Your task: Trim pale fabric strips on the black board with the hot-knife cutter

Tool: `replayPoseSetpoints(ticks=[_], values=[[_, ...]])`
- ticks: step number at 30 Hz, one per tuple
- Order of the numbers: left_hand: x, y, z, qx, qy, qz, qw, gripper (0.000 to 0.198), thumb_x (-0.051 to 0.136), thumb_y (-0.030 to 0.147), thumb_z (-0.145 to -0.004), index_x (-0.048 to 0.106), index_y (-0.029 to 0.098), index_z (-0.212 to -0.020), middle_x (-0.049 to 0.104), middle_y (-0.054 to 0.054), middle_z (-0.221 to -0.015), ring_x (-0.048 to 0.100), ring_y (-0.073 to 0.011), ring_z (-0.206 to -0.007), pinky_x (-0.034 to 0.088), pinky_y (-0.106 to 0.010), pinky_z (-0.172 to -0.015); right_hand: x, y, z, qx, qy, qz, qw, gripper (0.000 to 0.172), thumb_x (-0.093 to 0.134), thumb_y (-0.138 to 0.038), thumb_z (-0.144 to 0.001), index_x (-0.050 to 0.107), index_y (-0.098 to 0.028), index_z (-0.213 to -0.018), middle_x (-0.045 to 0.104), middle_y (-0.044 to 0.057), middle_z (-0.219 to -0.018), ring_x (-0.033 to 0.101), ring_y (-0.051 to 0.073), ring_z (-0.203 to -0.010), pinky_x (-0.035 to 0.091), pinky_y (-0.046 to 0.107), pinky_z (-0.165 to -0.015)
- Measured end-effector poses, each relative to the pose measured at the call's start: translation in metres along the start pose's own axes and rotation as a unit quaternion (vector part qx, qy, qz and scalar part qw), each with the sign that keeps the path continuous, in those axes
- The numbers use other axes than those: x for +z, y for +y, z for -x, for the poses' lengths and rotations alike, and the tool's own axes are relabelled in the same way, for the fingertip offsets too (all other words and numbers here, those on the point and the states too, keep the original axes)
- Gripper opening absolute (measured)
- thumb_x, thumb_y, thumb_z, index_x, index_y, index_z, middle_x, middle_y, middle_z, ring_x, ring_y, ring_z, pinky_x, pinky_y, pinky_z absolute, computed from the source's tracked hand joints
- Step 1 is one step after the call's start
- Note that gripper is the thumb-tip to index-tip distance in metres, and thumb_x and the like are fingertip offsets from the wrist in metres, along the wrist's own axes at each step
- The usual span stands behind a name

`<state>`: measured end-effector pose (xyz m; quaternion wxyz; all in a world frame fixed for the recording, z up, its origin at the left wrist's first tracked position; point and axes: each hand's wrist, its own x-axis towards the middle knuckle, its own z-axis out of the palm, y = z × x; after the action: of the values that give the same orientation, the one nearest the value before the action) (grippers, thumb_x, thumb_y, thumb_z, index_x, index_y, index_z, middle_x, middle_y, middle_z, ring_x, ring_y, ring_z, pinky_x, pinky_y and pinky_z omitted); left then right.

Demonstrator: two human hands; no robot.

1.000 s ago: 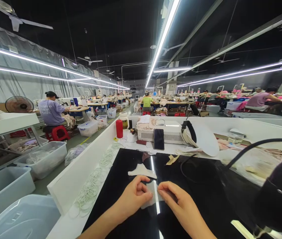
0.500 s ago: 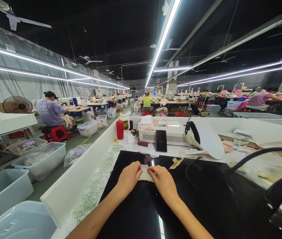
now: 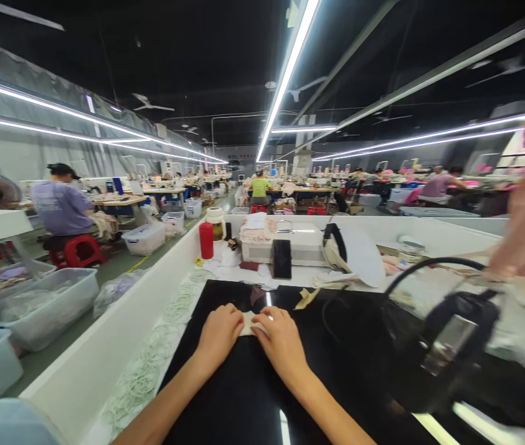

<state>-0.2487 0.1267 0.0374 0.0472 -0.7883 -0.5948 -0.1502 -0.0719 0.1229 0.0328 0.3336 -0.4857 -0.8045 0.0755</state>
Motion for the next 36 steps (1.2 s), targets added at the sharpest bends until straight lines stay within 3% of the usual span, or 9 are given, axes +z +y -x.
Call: replayPoseSetpoints(ticks=[3,9,11,14,17,21,26,31,36], values=[[-0.001,-0.010,0.001,0.033,0.019,0.024,0.999,0.016,0.054,0.020,-0.099,0.070,0.018,-0.098,0.068,-0.006,-0.106,0.065,-0.0226,-0.096,0.053,-0.040,-0.088,-0.027,-0.014,0.029,-0.043,-0.028,-0.037,0.998,0.012,0.073,-0.022,-0.093,0.076,-0.027,-0.103,0.073,0.004,-0.113,0.063,0.023,-0.110,0.046,0.037,-0.098],[0.002,-0.035,0.010,0.101,0.070,0.076,0.990,0.038,0.038,0.043,-0.102,0.070,0.023,-0.098,0.067,-0.008,-0.111,0.065,-0.0279,-0.101,0.050,-0.045,-0.094,-0.096,-0.007,0.125,-0.109,-0.175,-0.158,0.966,0.009,0.072,-0.029,-0.095,0.079,-0.026,-0.101,0.079,-0.006,-0.093,0.071,0.009,-0.088,0.047,0.013,-0.086],[0.004,-0.036,0.020,0.124,0.085,0.087,0.985,0.042,0.037,0.050,-0.103,0.070,0.025,-0.099,0.068,-0.006,-0.111,0.067,-0.0264,-0.100,0.051,-0.043,-0.093,-0.123,0.010,0.157,-0.032,-0.217,-0.186,0.958,0.015,0.064,-0.026,-0.100,0.079,-0.026,-0.103,0.079,-0.004,-0.093,0.072,0.011,-0.085,0.048,0.015,-0.080],[0.007,-0.027,0.034,0.158,0.091,0.091,0.979,0.042,0.038,0.052,-0.104,0.072,0.027,-0.102,0.069,-0.004,-0.111,0.069,-0.0238,-0.098,0.054,-0.038,-0.091,-0.161,0.046,0.192,0.160,-0.145,-0.138,0.967,0.011,0.069,-0.024,-0.092,0.079,-0.026,-0.088,0.076,-0.003,-0.084,0.070,0.014,-0.080,0.046,0.019,-0.069],[0.005,-0.002,0.045,0.201,0.079,0.094,0.972,0.037,0.039,0.046,-0.106,0.071,0.027,-0.104,0.070,-0.003,-0.109,0.071,-0.0210,-0.096,0.057,-0.034,-0.087,-0.186,0.082,0.212,0.240,-0.082,-0.082,0.964,0.019,0.058,-0.034,-0.096,0.074,-0.026,-0.091,0.072,0.000,-0.089,0.065,0.018,-0.080,0.045,0.026,-0.070],[-0.004,0.052,0.057,0.262,0.083,0.099,0.956,0.031,0.040,0.036,-0.107,0.069,0.026,-0.103,0.071,-0.002,-0.104,0.072,-0.0190,-0.090,0.059,-0.032,-0.082,-0.192,0.109,0.223,0.258,-0.051,-0.066,0.963,0.009,0.063,-0.031,-0.088,0.068,-0.026,-0.094,0.066,0.001,-0.091,0.061,0.021,-0.086,0.043,0.029,-0.074],[-0.012,0.125,0.078,0.317,0.058,0.117,0.939,0.028,0.038,0.024,-0.107,0.066,0.024,-0.103,0.071,-0.003,-0.100,0.071,-0.0187,-0.087,0.059,-0.031,-0.080,-0.181,0.112,0.225,0.237,-0.057,-0.076,0.967,0.023,0.054,-0.036,-0.094,0.068,-0.026,-0.079,0.067,0.002,-0.086,0.060,0.024,-0.089,0.041,0.034,-0.080],[0.000,0.182,0.093,0.325,0.031,0.140,0.935,0.028,0.039,0.017,-0.105,0.066,0.023,-0.103,0.070,-0.002,-0.093,0.068,-0.0199,-0.081,0.056,-0.033,-0.074,-0.179,0.114,0.226,0.222,-0.054,-0.092,0.969,0.034,0.045,-0.040,-0.099,0.071,-0.025,-0.083,0.069,0.004,-0.089,0.062,0.025,-0.091,0.042,0.036,-0.082],[0.013,0.229,0.091,0.311,-0.013,0.120,0.943,0.029,0.059,0.022,-0.099,0.060,0.024,-0.128,0.071,-0.003,-0.098,0.068,-0.0214,-0.082,0.053,-0.034,-0.074,-0.176,0.117,0.226,0.208,-0.048,-0.113,0.970,0.034,0.048,-0.042,-0.099,0.071,-0.025,-0.080,0.067,0.003,-0.084,0.062,0.024,-0.089,0.043,0.035,-0.080]])
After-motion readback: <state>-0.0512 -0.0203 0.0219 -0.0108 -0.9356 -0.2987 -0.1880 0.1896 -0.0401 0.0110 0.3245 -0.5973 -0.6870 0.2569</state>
